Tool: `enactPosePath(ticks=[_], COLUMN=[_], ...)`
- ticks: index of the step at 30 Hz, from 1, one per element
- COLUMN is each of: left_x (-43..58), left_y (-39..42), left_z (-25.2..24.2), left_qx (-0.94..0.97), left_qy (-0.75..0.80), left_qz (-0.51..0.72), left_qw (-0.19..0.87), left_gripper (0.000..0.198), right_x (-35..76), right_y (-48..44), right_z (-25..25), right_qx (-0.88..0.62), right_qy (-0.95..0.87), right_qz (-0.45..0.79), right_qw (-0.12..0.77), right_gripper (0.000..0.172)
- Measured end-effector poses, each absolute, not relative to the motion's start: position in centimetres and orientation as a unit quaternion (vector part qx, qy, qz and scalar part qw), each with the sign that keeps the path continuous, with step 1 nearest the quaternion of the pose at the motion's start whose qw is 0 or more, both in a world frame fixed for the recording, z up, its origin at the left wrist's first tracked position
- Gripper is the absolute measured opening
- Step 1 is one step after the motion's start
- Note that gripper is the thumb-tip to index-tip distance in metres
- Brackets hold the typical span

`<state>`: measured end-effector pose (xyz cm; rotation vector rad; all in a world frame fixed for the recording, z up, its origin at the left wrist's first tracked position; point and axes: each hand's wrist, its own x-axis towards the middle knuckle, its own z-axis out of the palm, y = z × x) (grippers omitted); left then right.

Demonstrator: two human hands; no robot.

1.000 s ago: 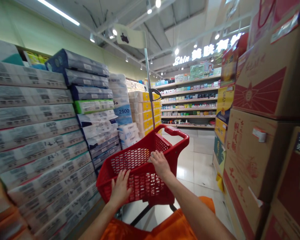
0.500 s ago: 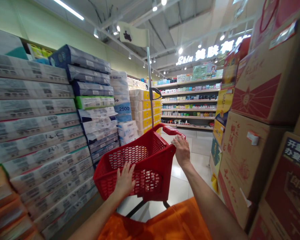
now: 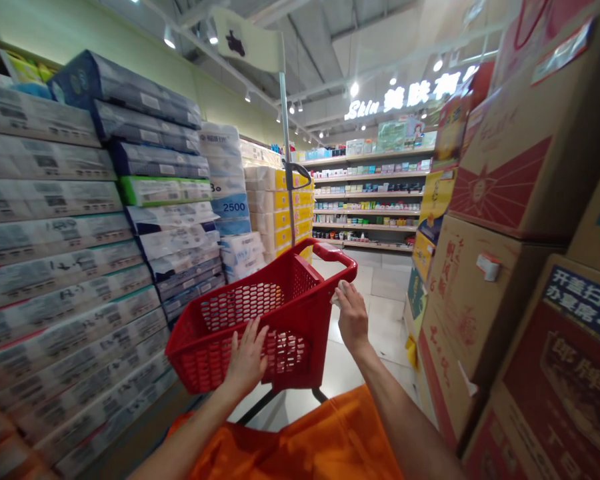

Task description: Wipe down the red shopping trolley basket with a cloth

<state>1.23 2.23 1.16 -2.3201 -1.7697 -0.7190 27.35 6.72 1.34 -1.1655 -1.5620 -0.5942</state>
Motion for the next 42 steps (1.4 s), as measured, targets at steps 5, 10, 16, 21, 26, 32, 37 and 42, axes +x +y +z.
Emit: enactPosePath(ticks=[5,10,16,21,26,32,37,42], left_x=[4.6,8.4,9.0,6.3,3.1,2.8,3.3,3.4], left_y=[2.5,2.7,2.7,4.8,7.3,8.4,9.2,9.7], left_z=[1.0,-0.7,0.2,2.8,2.4,1.6,1.7,1.6], left_qx=[-0.704,-0.428,-0.446,-0.725,-0.762,-0.773,-0.758,-0.750], left_qy=[-0.521,-0.368,-0.335,-0.451,-0.569,-0.572,-0.587,-0.595], left_qz=[-0.410,-0.508,-0.441,-0.442,-0.307,-0.270,-0.280,-0.287], left_qw=[-0.253,-0.650,-0.703,-0.275,0.035,0.052,0.052,0.037], left_gripper=[0.049,0.046,0.047,0.046,0.053,0.047,0.047,0.046], right_x=[22.6,18.5,21.1,24.9,24.9,24.5,25.7,25.0], right_y=[4.8,2.0,2.0,6.3,8.3,6.7,10.3,9.7], right_z=[-1.4,-4.8,-3.4,2.4,-0.4,-2.8,1.2,-4.0], right_qx=[-0.435,-0.436,-0.423,-0.473,-0.467,-0.416,-0.464,-0.338], right_qy=[-0.738,-0.730,-0.768,-0.637,-0.665,-0.754,-0.670,-0.810], right_qz=[-0.089,-0.019,-0.103,-0.280,-0.287,-0.253,-0.263,-0.194], right_qw=[0.509,0.526,0.470,0.541,0.508,0.442,0.516,0.439], right_gripper=[0.043,0.053,0.059,0.051,0.041,0.039,0.039,0.037])
